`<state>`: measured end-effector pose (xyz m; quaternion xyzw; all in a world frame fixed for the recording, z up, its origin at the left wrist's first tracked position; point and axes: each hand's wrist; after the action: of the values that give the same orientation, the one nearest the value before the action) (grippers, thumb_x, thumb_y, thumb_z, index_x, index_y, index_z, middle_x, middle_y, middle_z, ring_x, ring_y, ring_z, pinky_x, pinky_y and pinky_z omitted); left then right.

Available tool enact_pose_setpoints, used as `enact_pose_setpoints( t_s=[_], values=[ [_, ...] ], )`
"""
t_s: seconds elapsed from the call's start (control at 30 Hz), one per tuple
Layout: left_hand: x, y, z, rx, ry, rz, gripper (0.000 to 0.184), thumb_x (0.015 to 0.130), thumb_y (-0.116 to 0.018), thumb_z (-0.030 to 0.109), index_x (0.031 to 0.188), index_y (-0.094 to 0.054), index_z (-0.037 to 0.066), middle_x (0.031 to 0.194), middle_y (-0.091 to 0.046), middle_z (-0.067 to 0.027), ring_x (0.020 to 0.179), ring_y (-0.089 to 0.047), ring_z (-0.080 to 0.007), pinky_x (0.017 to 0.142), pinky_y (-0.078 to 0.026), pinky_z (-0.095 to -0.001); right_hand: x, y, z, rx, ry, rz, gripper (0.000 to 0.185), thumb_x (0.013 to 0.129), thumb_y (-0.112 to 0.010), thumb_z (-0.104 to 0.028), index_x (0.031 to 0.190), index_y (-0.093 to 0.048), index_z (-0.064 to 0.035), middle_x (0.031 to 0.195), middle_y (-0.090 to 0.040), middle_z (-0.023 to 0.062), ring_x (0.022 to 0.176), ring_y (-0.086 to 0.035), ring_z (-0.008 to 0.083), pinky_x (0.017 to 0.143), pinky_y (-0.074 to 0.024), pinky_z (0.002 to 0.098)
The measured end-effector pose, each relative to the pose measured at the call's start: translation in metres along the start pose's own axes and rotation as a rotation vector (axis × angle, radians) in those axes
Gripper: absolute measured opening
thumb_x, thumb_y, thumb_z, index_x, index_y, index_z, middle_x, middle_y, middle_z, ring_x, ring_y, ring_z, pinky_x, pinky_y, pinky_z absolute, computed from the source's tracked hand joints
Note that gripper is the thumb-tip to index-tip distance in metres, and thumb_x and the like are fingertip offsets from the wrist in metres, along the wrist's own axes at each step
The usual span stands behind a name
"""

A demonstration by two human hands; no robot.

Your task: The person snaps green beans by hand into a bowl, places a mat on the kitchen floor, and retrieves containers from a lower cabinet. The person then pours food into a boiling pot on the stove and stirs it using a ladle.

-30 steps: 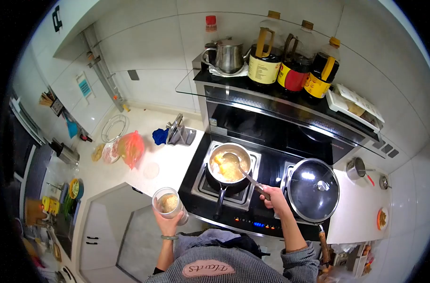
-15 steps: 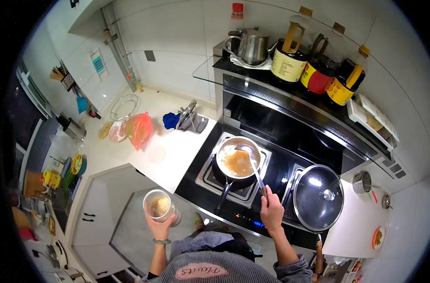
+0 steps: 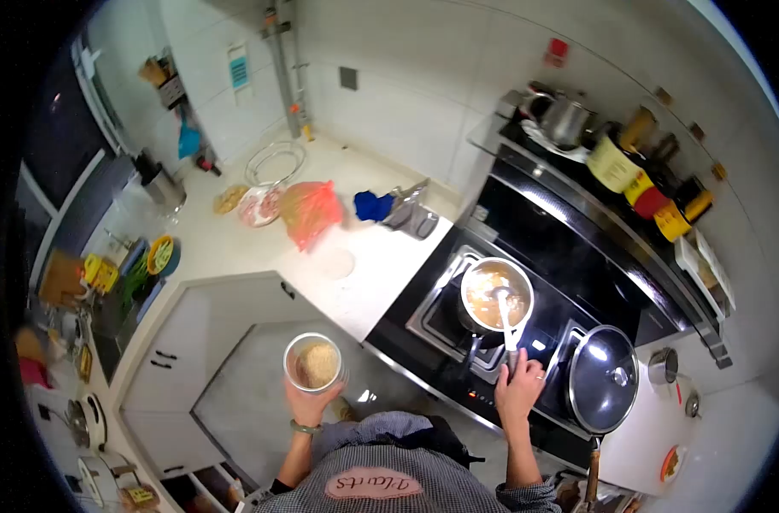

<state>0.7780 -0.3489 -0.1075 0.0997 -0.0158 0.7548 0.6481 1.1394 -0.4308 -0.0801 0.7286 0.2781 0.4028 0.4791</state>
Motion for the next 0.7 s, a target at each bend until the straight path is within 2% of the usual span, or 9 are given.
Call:
enact_pose_setpoints(
  t_s=[0.03,0.1,0.23,0.4,0.47,0.5,0.53,0.6,0.7],
  values=[
    [0.004,0.011,-0.001,0.011,-0.015,0.009,0.092,0.054,-0.089,0.016,0.128,-0.038,-0.002,0.121,-0.050,-0.0153,0.113,-0.051,-0.0258,0.097,-0.042,-0.0375,0.002,0.005,-0.012,-0.049,0.013,0.042,0.046,0.080,-0.065,-0.016,0.123,-0.053,-0.0025,0.107,-0.050,0.0173,0.100,-0.047,0.0344,0.085,-0.0380,0.0458],
    [0.012,0.038,-0.013,0.030,-0.044,0.016,0.100,0.055,-0.089,0.014,0.135,-0.033,-0.003,0.127,-0.049,-0.0161,0.118,-0.050,-0.0260,0.101,-0.041,-0.0382,0.011,0.010,-0.043,0.042,0.076,0.146,0.044,0.080,-0.065,-0.014,0.121,-0.054,-0.0021,0.107,-0.050,0.0180,0.099,-0.048,0.0349,0.086,-0.0383,0.0448],
    [0.031,0.081,-0.035,0.061,-0.105,-0.008,0.094,0.055,-0.091,0.018,0.131,-0.040,-0.003,0.122,-0.054,-0.0131,0.113,-0.054,-0.0248,0.096,-0.046,-0.0384,0.024,0.006,-0.126,0.324,0.221,0.051,0.033,0.080,-0.061,-0.007,0.113,-0.058,-0.0017,0.103,-0.055,0.0179,0.096,-0.052,0.0343,0.085,-0.0411,0.0418],
    [0.051,0.090,-0.024,0.129,-0.164,-0.084,0.095,0.052,-0.092,0.020,0.129,-0.041,-0.003,0.119,-0.055,-0.0138,0.110,-0.056,-0.0260,0.093,-0.047,-0.0375,0.041,-0.077,-0.207,0.679,0.232,-0.339,0.024,0.080,-0.065,-0.011,0.103,-0.065,-0.0024,0.079,-0.058,0.0126,0.077,-0.058,0.0261,0.070,-0.0470,0.0355],
    [0.050,0.093,-0.023,0.103,-0.138,-0.111,0.094,0.052,-0.091,0.020,0.129,-0.041,-0.002,0.119,-0.055,-0.0137,0.109,-0.056,-0.0260,0.093,-0.047,-0.0375,0.053,-0.109,-0.238,0.711,0.178,-0.459,0.027,0.084,-0.063,-0.018,0.105,-0.066,-0.0014,0.076,-0.062,0.0140,0.067,-0.060,0.0221,0.064,-0.0473,0.0327],
    [0.047,0.097,-0.027,0.089,-0.108,-0.118,0.094,0.052,-0.091,0.019,0.128,-0.041,-0.002,0.119,-0.055,-0.0136,0.109,-0.056,-0.0261,0.093,-0.046,-0.0375,0.064,-0.126,-0.251,0.669,0.150,-0.581,0.026,0.088,-0.059,-0.015,0.105,-0.065,0.0033,0.074,-0.066,0.0091,0.067,-0.060,0.0137,0.066,-0.0486,0.0275],
    [0.045,0.100,-0.031,0.082,-0.086,-0.121,0.094,0.052,-0.091,0.019,0.128,-0.041,-0.002,0.119,-0.055,-0.0136,0.109,-0.056,-0.0261,0.093,-0.046,-0.0375,0.071,-0.151,-0.262,0.777,0.154,-0.580,0.027,0.088,-0.058,-0.016,0.103,-0.066,0.0043,0.075,-0.067,0.0111,0.068,-0.062,0.0131,0.065,-0.0493,0.0266],
    [0.041,0.104,-0.036,0.067,-0.034,-0.118,0.094,0.052,-0.091,0.019,0.128,-0.041,-0.002,0.118,-0.055,-0.0135,0.109,-0.055,-0.0261,0.093,-0.046,-0.0375,0.092,-0.206,-0.280,0.805,0.075,-0.648,0.027,0.088,-0.059,-0.019,0.101,-0.067,0.0026,0.075,-0.067,0.0101,0.067,-0.062,0.0125,0.063,-0.0506,0.0258],
    [0.040,0.108,-0.042,0.064,0.052,-0.080,0.093,0.052,-0.091,0.018,0.128,-0.041,-0.001,0.117,-0.054,-0.0134,0.109,-0.055,-0.0262,0.093,-0.046,-0.0375,0.120,-0.277,-0.305,0.542,-0.015,-0.564,0.032,0.085,-0.060,-0.032,0.092,-0.070,-0.0022,0.082,-0.069,0.0157,0.072,-0.067,0.0249,0.067,-0.0525,0.0361]
  ],
)
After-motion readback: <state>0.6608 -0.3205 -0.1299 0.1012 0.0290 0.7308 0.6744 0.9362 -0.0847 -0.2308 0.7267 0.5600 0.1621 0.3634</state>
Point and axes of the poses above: each hand's wrist, its own x-axis towards the middle knuckle, its own y-axis out of the back of the hand, z = x × y
